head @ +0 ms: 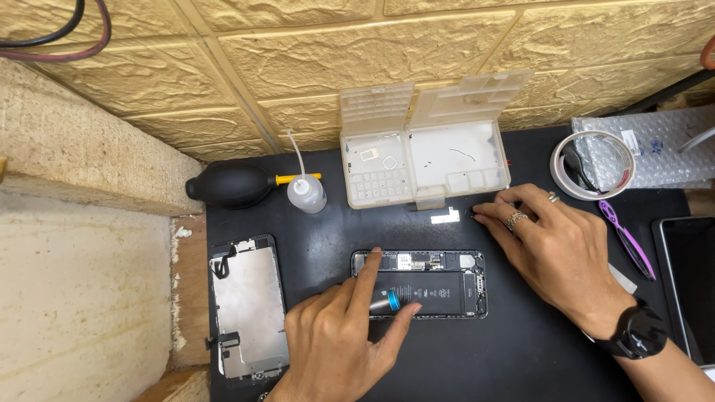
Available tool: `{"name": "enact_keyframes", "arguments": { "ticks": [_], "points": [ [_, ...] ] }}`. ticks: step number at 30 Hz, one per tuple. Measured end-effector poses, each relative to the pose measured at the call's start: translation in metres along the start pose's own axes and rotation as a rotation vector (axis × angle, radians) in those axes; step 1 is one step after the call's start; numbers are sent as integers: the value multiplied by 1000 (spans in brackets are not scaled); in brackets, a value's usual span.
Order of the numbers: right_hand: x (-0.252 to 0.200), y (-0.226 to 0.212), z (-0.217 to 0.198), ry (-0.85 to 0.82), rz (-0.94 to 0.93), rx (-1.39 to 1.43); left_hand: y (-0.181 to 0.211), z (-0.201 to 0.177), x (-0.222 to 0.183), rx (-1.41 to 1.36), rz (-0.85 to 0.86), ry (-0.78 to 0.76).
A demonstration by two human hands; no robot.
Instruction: Removing a battery from a smartphone using a precision screwdriver and prying tools at a repair station.
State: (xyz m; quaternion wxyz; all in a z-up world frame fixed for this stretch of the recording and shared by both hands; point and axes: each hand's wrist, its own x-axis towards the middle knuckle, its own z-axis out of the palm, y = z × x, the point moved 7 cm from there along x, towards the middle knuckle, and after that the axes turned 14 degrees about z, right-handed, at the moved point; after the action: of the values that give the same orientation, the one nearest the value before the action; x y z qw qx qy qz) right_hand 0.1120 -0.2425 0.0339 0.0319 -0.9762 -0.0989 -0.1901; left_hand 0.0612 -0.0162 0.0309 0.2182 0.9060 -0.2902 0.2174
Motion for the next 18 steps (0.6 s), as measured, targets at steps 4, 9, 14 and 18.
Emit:
{"name": "enact_keyframes", "arguments": {
  "ticks": [4,9,14,18],
  "points": [
    [3,-4,-3,43,-25,-2,0,1,0,-5,-3,-1],
    [3,-1,-6,34,-24,34,-1,0,0,4,-8,1],
    [3,-1,-4,37,-15,18,0,-1,0,1,5,7],
    [5,-4,-6,40,-27,27,-2,1,-1,0,-8,-12]
  ]
}}
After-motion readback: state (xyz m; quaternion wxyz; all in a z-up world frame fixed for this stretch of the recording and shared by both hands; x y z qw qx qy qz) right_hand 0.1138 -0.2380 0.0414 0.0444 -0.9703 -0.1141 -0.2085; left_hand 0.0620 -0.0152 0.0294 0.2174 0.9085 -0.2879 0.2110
